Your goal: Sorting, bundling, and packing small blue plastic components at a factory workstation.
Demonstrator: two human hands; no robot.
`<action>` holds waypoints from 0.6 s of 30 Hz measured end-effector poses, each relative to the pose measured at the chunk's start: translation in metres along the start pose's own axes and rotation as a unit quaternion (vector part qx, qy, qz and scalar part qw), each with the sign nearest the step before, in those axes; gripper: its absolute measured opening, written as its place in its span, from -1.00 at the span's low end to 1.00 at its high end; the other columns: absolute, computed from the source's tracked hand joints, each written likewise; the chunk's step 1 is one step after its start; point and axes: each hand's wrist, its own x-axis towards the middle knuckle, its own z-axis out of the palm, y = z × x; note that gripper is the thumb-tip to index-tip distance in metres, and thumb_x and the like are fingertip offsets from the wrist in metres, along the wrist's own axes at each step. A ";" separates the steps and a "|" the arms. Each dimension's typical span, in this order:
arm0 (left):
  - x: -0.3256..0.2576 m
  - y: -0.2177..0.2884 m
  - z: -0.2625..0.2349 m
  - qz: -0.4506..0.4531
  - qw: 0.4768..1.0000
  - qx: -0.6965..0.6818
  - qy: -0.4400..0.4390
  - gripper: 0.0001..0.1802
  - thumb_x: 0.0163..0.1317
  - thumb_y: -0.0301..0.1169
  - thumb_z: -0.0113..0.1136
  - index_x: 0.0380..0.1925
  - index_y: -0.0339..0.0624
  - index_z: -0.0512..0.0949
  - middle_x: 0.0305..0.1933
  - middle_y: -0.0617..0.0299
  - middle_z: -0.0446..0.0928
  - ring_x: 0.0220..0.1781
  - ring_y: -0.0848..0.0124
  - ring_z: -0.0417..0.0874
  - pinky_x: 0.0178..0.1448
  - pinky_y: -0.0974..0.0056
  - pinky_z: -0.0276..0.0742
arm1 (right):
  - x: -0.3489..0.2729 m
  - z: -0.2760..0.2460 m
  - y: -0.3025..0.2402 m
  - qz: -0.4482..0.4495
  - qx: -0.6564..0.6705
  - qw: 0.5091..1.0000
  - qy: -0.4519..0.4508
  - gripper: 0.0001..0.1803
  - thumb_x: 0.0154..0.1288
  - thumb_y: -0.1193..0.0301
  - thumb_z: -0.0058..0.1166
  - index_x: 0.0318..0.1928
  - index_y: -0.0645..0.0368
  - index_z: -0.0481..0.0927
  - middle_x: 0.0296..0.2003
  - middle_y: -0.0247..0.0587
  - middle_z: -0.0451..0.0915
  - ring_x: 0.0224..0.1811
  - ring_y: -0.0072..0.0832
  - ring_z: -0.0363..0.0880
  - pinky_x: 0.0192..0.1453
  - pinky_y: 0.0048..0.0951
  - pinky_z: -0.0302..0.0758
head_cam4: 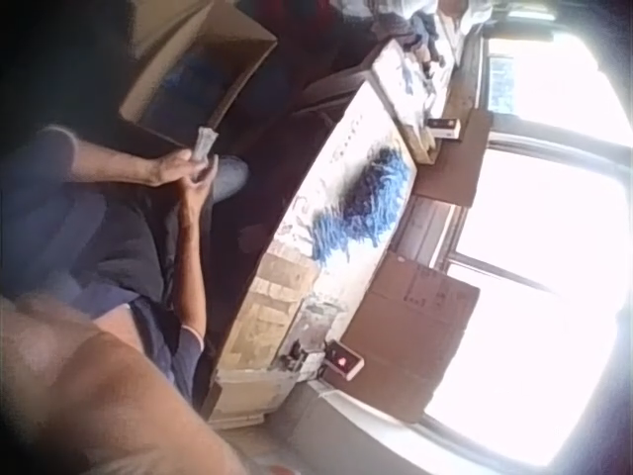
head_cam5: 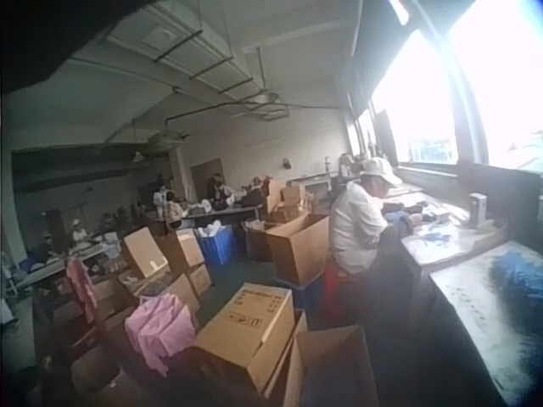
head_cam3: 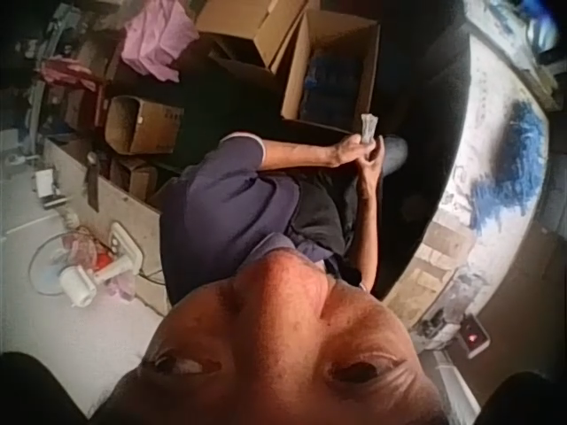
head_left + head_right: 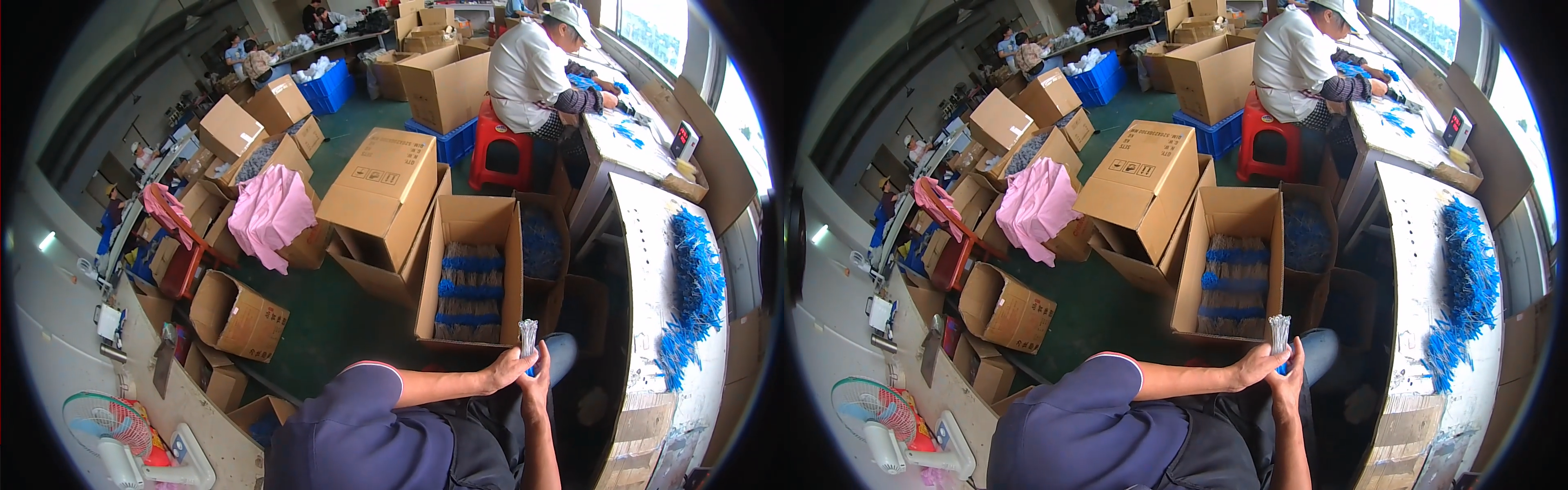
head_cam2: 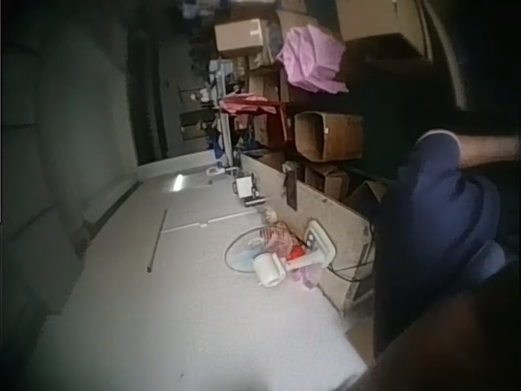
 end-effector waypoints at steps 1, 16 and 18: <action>0.000 0.000 0.002 -0.002 0.999 -0.032 0.004 -0.60 0.58 -0.11 0.05 0.08 -0.26 0.52 -0.03 0.20 0.58 0.03 0.50 0.57 0.15 0.27 0.52 | -0.002 -0.002 0.004 0.000 0.000 1.000 0.000 0.10 0.05 0.39 0.44 0.58 0.15 0.13 0.33 -0.04 0.45 0.34 -0.25 0.48 0.44 -0.29 0.38; 0.016 -0.033 -0.003 0.111 0.957 0.236 0.126 -0.50 0.52 -0.07 0.06 0.16 -0.31 0.42 -0.02 -0.14 0.62 0.06 0.03 0.69 0.14 0.03 0.55 | 0.005 0.001 0.041 -0.080 -0.080 0.993 -0.036 -0.11 0.23 0.43 0.28 0.53 0.21 0.16 0.25 0.08 0.54 0.32 -0.20 0.52 0.40 -0.27 0.41; 0.017 -0.032 -0.004 0.077 0.953 0.251 0.150 -0.51 0.53 -0.08 0.05 0.16 -0.30 0.42 -0.06 -0.10 0.62 -0.01 0.07 0.69 0.12 0.05 0.56 | 0.001 0.002 0.032 -0.082 -0.092 0.992 -0.039 -0.12 0.24 0.46 0.25 0.53 0.22 0.16 0.26 0.08 0.53 0.34 -0.20 0.51 0.41 -0.26 0.40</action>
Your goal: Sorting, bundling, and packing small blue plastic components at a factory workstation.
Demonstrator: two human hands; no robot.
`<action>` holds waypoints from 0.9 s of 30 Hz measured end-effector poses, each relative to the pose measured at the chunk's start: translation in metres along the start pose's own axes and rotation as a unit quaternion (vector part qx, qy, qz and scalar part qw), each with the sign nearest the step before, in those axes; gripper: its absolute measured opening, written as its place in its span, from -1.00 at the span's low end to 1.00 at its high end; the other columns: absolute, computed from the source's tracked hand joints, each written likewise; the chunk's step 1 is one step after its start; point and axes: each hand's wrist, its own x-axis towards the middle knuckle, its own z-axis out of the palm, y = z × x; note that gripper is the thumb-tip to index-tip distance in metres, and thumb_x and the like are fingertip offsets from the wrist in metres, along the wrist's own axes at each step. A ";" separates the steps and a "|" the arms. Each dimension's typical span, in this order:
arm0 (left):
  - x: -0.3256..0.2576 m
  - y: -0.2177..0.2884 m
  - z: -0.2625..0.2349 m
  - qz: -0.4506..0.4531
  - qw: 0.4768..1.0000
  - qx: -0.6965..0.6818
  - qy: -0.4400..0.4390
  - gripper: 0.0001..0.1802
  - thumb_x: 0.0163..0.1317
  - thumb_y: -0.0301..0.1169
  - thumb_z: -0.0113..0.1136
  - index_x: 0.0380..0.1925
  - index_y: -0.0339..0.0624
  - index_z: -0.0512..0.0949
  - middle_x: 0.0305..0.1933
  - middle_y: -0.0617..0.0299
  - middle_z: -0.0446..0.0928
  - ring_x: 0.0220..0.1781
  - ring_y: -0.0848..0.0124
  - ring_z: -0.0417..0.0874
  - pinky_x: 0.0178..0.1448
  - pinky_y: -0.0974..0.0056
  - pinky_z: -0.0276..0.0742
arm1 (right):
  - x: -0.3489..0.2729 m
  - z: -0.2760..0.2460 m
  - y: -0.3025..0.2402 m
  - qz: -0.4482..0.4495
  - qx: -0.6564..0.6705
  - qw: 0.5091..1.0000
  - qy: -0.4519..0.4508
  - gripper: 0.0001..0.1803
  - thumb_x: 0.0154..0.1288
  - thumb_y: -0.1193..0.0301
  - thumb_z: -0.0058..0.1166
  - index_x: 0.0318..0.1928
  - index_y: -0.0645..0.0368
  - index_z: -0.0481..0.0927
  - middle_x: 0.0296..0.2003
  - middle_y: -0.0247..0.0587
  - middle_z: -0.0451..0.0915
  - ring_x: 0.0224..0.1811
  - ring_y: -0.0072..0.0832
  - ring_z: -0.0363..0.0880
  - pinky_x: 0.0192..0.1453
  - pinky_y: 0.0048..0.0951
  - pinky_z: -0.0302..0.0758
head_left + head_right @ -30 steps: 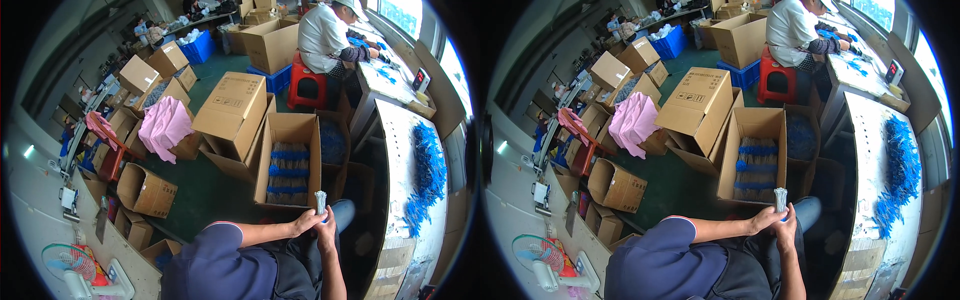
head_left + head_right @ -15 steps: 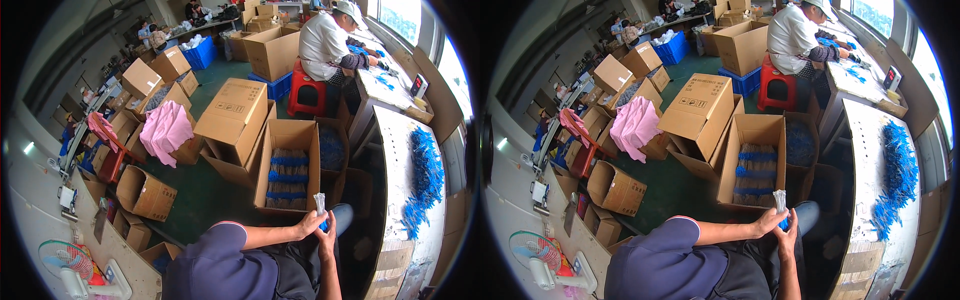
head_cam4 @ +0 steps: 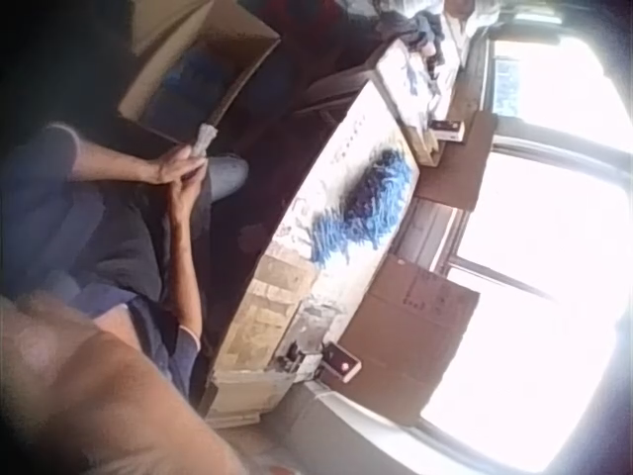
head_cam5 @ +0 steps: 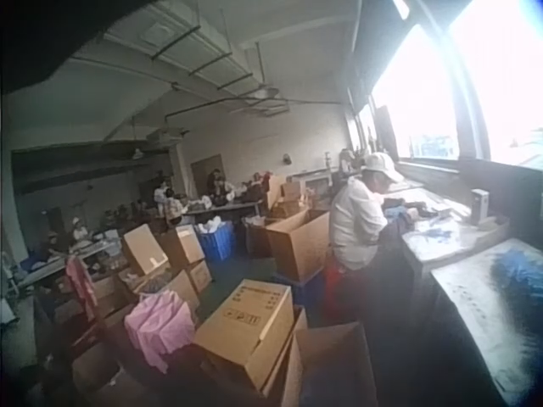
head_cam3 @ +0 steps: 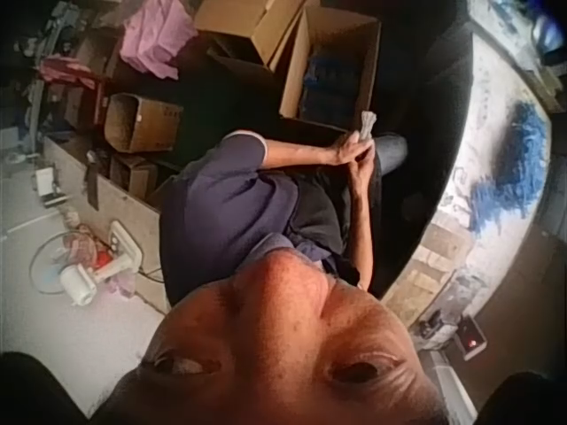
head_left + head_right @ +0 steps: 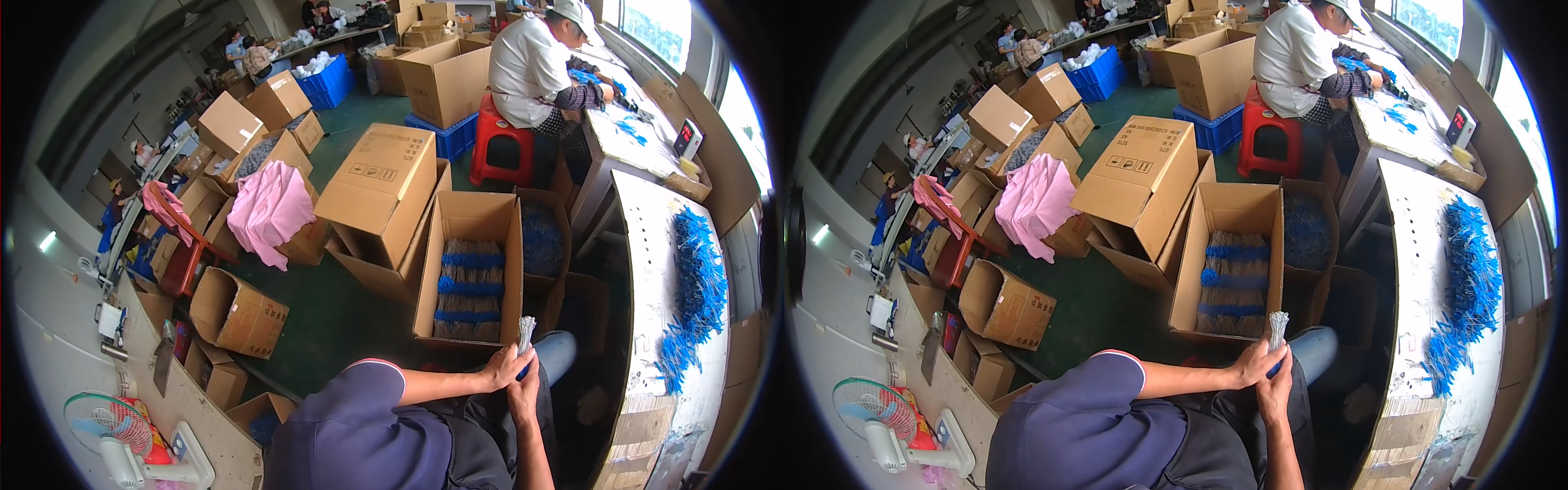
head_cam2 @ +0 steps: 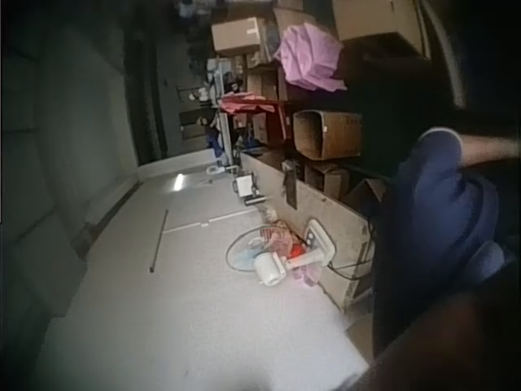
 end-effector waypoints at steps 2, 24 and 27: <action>0.009 -0.012 -0.001 -0.015 0.999 -0.030 0.000 -0.53 0.53 -0.08 0.05 0.12 -0.30 0.45 -0.10 -0.06 0.63 -0.03 0.12 0.70 0.09 0.08 0.58 | 0.001 -0.002 -0.014 -0.002 -0.014 1.000 -0.028 -0.10 0.25 0.50 0.27 0.55 0.23 0.14 0.34 0.10 0.45 0.36 -0.20 0.48 0.41 -0.26 0.42; 0.050 -0.075 -0.090 -0.420 0.841 -0.339 0.041 -0.59 0.47 -0.01 0.16 -0.09 -0.14 0.47 -0.14 0.14 0.62 -0.26 0.19 0.79 -0.27 0.02 0.81 | 0.158 -0.174 -0.062 -0.028 -0.182 0.979 0.084 -0.44 0.31 0.43 0.28 0.29 0.28 0.49 0.15 0.02 0.57 0.03 -0.31 0.64 0.14 -0.25 0.61; 0.051 -0.068 -0.093 -0.424 0.843 -0.327 0.046 -0.61 0.49 -0.02 0.11 -0.12 -0.15 0.51 -0.24 0.18 0.63 -0.33 0.26 0.76 -0.34 0.05 0.77 | 0.182 -0.173 -0.078 -0.033 -0.312 0.939 0.139 -0.46 0.30 0.50 0.25 0.28 0.29 0.48 0.19 0.07 0.55 0.19 -0.13 0.60 0.34 -0.18 0.50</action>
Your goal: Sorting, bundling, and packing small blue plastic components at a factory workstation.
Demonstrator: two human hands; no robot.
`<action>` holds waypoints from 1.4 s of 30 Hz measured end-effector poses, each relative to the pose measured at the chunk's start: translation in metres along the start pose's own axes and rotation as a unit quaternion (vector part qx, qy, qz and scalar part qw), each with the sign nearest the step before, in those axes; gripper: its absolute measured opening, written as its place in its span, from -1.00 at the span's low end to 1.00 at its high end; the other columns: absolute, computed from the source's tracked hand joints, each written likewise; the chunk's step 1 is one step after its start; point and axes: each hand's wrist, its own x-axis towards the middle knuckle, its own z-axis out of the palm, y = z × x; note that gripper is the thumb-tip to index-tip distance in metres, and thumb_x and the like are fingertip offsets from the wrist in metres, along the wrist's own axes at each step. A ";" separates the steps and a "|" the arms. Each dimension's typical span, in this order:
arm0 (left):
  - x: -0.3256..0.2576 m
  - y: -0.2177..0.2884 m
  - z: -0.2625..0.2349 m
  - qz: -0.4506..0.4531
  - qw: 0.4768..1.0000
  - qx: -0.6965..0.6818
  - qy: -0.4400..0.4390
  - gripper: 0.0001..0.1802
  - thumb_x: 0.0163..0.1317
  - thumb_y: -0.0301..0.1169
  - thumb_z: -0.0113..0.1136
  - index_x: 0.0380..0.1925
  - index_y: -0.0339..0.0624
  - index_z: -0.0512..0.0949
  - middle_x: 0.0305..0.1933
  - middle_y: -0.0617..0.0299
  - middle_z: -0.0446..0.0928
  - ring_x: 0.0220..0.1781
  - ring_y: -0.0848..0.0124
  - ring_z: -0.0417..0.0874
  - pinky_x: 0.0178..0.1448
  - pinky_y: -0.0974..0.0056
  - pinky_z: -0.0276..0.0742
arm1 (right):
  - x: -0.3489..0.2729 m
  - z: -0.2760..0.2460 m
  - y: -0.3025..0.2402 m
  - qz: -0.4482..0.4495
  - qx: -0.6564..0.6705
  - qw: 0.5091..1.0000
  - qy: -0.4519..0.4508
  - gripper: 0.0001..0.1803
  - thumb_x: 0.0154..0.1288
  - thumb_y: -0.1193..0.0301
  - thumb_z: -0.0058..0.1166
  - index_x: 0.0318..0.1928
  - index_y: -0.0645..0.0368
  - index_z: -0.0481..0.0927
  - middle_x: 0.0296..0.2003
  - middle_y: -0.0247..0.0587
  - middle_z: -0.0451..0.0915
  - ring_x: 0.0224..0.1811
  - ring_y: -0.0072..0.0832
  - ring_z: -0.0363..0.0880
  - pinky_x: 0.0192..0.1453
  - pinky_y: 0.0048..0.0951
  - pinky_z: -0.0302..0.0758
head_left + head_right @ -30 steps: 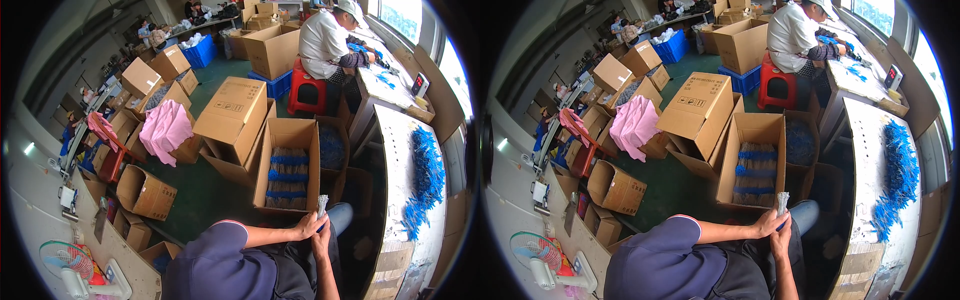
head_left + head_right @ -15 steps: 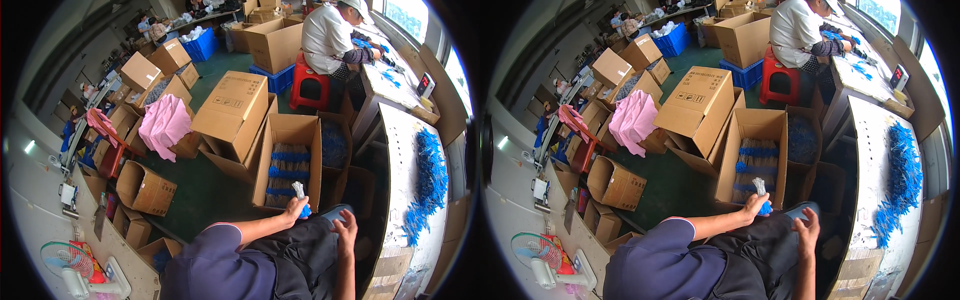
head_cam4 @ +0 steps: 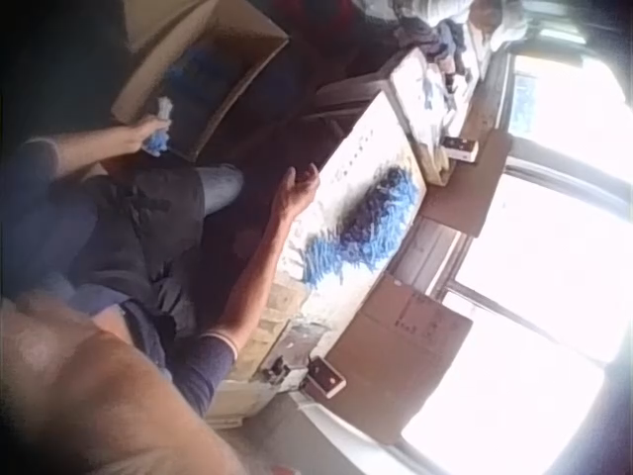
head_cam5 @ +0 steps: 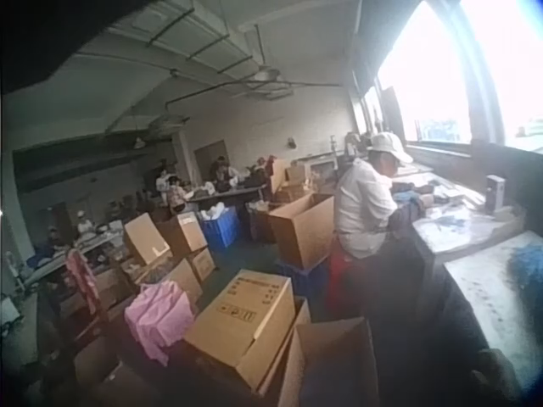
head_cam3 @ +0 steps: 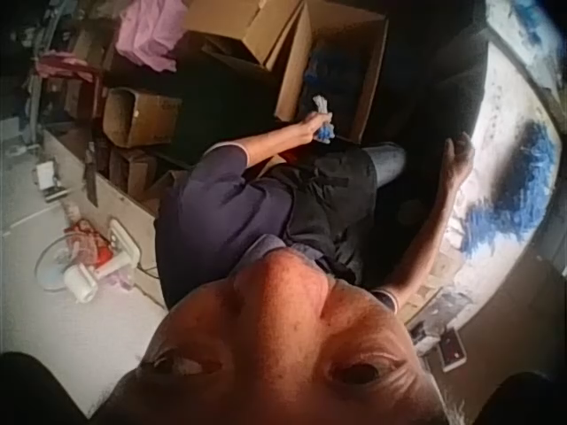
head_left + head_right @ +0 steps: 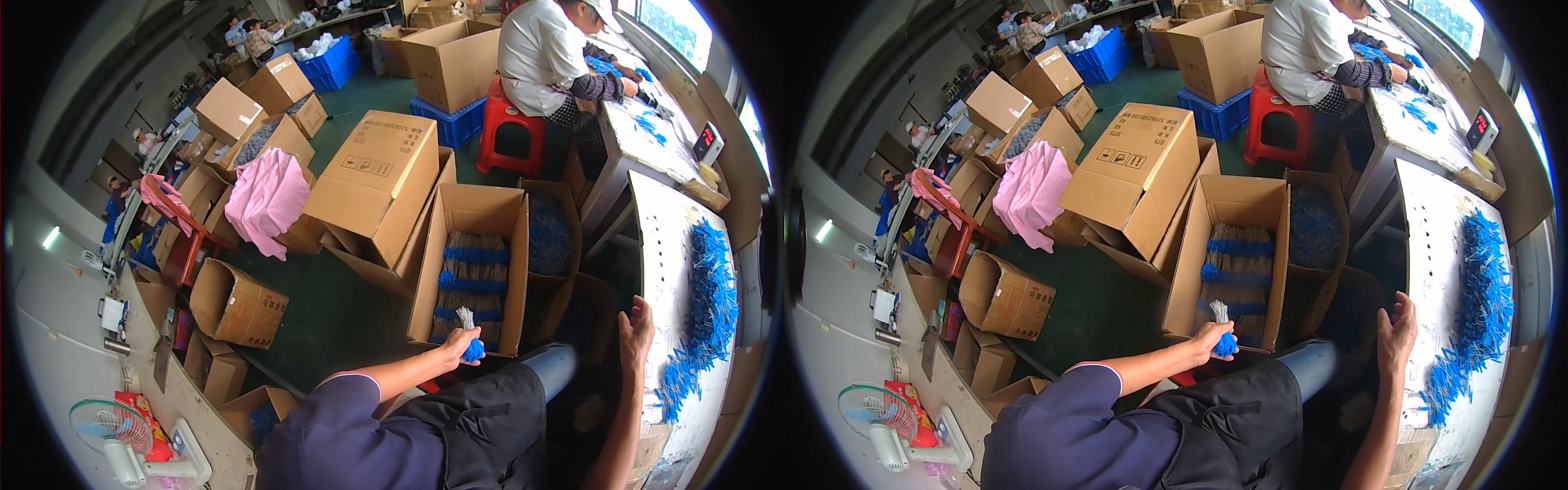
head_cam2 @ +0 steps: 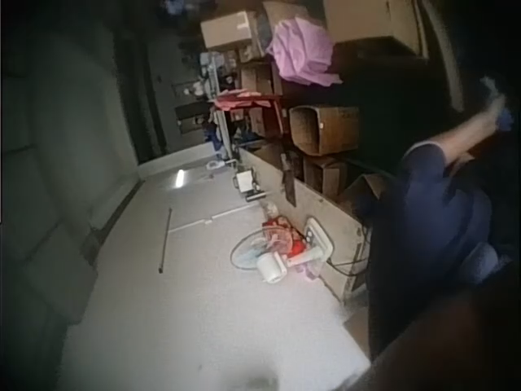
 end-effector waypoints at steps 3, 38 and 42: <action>0.006 0.001 0.001 -0.005 1.000 0.002 -0.012 -0.62 0.49 -0.02 0.13 -0.09 -0.14 0.51 -0.22 0.18 0.63 -0.31 0.26 0.76 -0.31 0.03 0.77 | 0.024 0.002 0.023 -0.093 -0.126 0.987 0.044 -0.45 0.28 0.57 0.22 0.29 0.27 0.46 0.24 0.08 0.52 0.34 -0.04 0.49 0.45 -0.17 0.40; 0.268 0.084 -0.059 -0.008 0.971 0.224 0.085 -0.51 0.43 0.02 0.18 -0.16 -0.27 0.57 -0.30 0.07 0.65 -0.40 0.20 0.74 -0.40 -0.03 0.73 | 0.172 0.040 0.067 -0.195 -0.367 0.907 0.068 -0.25 0.14 0.62 0.30 0.38 -0.02 0.45 0.36 -0.11 0.41 0.44 -0.06 0.33 0.51 -0.11 0.34; 0.328 0.092 -0.029 0.001 0.888 0.424 0.177 -0.45 0.37 -0.02 0.18 -0.04 -0.40 0.63 -0.11 -0.11 0.70 -0.20 0.02 0.78 -0.26 -0.04 0.73 | 0.175 0.045 0.069 -0.185 -0.373 0.907 0.063 -0.26 0.17 0.65 0.26 0.38 -0.08 0.47 0.38 -0.13 0.40 0.45 -0.09 0.33 0.52 -0.11 0.34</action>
